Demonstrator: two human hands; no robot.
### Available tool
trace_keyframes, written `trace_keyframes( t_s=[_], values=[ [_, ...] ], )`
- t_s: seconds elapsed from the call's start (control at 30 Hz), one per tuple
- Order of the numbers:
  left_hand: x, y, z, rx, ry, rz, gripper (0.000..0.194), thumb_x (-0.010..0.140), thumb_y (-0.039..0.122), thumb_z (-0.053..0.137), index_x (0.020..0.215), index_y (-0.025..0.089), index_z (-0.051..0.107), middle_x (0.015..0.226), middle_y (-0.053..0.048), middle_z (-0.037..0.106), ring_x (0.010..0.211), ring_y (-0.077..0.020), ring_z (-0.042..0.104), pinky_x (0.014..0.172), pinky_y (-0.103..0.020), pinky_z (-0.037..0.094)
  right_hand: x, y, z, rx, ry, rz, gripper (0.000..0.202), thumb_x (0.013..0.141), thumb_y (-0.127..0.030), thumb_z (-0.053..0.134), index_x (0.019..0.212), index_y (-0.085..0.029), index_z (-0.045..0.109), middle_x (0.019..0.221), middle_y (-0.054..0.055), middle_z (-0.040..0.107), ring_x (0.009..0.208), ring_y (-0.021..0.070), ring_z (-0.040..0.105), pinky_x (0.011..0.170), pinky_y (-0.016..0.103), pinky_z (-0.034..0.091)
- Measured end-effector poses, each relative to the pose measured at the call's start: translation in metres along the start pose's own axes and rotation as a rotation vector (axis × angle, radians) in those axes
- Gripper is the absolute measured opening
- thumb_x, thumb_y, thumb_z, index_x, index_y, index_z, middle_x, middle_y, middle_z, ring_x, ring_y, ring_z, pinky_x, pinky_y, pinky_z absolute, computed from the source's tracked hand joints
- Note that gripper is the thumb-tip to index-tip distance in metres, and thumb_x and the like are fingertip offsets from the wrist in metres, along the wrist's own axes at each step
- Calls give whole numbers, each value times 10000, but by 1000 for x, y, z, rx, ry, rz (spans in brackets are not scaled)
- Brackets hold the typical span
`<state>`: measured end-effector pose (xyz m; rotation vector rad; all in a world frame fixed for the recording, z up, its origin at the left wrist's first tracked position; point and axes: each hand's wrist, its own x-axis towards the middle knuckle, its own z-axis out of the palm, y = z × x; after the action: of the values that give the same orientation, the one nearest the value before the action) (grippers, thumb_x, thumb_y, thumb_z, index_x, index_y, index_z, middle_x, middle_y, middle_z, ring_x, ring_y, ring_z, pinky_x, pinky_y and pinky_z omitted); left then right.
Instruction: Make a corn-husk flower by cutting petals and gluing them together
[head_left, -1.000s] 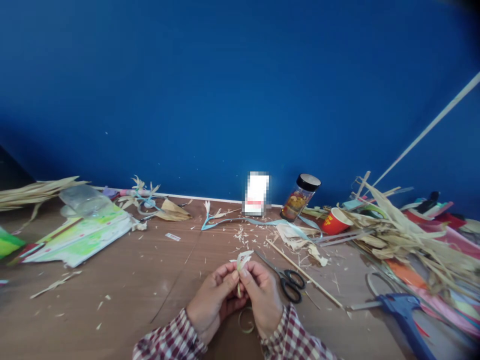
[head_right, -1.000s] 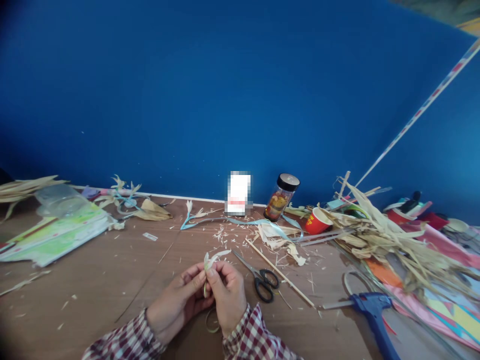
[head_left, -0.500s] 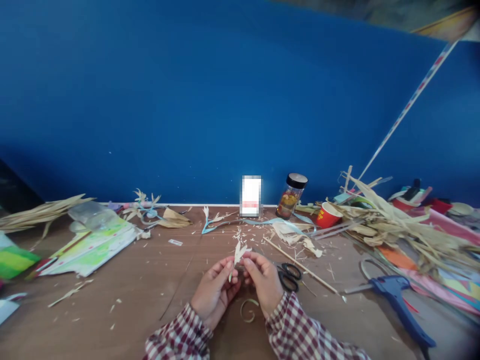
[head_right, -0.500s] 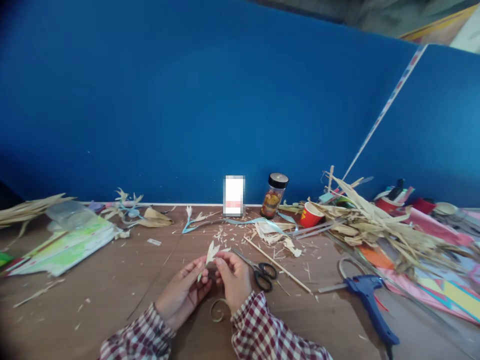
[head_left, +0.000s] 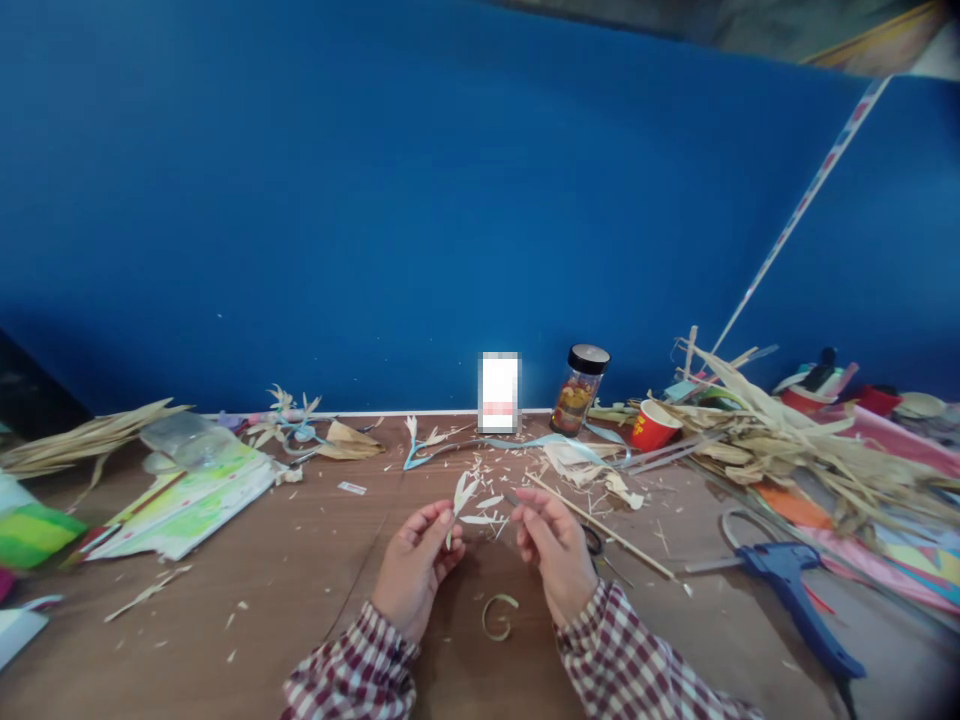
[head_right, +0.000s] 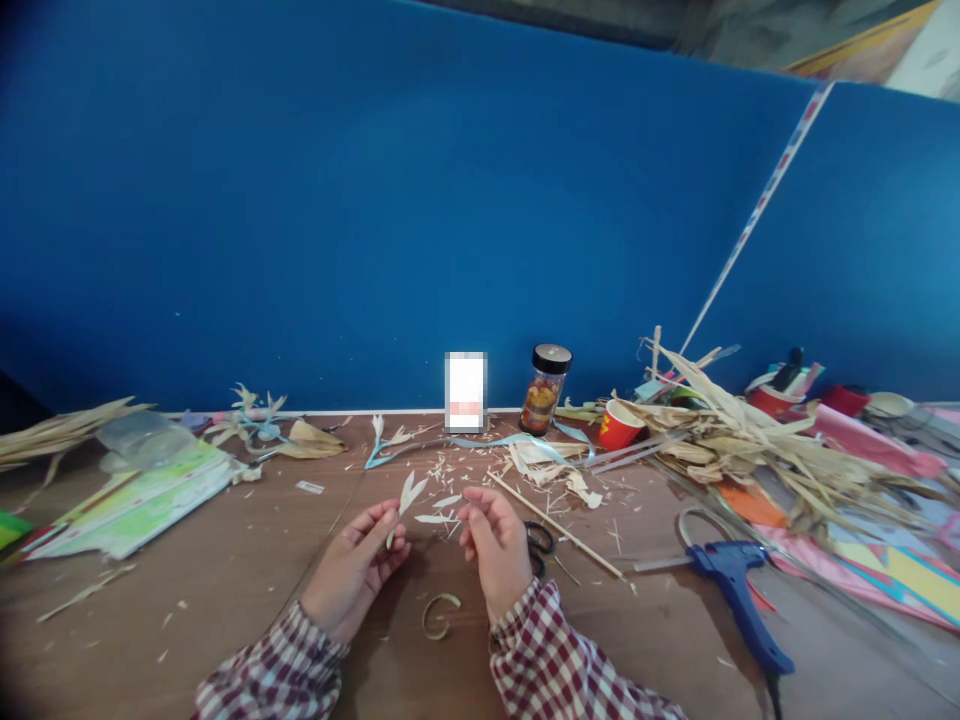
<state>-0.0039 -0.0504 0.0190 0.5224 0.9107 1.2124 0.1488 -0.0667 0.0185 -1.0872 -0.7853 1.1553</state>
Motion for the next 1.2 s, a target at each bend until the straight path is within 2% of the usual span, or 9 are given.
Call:
trace_keyframes(
  t_s=[0.07,0.13,0.37,0.57,0.63,0.8,0.93,1.03,1.2],
  values=[
    [0,2,-1,28,-1,24,192,694,195,644,867,143,581,627,-3,592,563,-72,563,583,-206,511,-2,-3,-2,62,-42,18,65,721,-226,530,728,-162,523,627,-17,540,481,65,448,398,152,318],
    [0,3,-1,31,0,15,203,688,211,650,866,146,578,626,2,588,555,-70,559,582,-207,511,-4,-7,-5,109,-79,45,86,720,-207,501,651,-165,474,567,-26,516,455,65,435,393,155,313],
    [4,7,-2,31,47,11,200,701,199,636,881,151,565,613,9,585,514,-60,551,557,-211,519,2,-20,-21,118,-109,32,123,751,-273,552,746,-176,477,597,-23,543,468,75,466,426,187,394],
    [4,8,-3,119,58,37,249,685,240,646,905,163,558,636,6,602,536,-69,562,554,-207,518,16,-41,-40,102,-7,-83,204,699,-311,630,816,-175,533,685,17,609,563,112,549,517,239,478],
    [4,7,-4,153,58,37,275,668,256,659,907,164,559,638,5,607,539,-73,564,553,-208,514,18,-45,-43,110,31,-102,216,687,-318,644,807,-171,541,678,17,613,552,108,550,497,226,474],
    [2,5,-2,225,56,64,316,628,275,686,892,157,557,635,1,622,566,-94,576,577,-230,507,6,-29,-29,49,-70,30,222,710,-347,622,697,-153,516,527,-29,562,407,55,468,373,152,371],
    [4,1,-4,345,15,120,288,629,325,673,817,149,544,621,-18,647,527,-115,580,549,-243,488,-7,-9,-15,-34,-136,116,264,699,-364,626,654,-149,480,487,-45,528,384,39,431,351,131,308],
    [5,0,-7,520,-19,189,261,646,356,648,777,153,549,626,-37,660,533,-140,594,550,-255,481,-9,-1,-13,-58,-158,134,270,696,-374,625,671,-149,476,487,-53,515,382,34,413,351,129,296],
    [-1,12,-10,961,55,379,170,680,373,603,724,209,620,558,-10,630,497,-148,567,501,-220,407,-8,0,-15,-113,-161,128,263,716,-387,599,682,-157,478,496,-60,506,388,35,401,359,132,293]
  ],
)
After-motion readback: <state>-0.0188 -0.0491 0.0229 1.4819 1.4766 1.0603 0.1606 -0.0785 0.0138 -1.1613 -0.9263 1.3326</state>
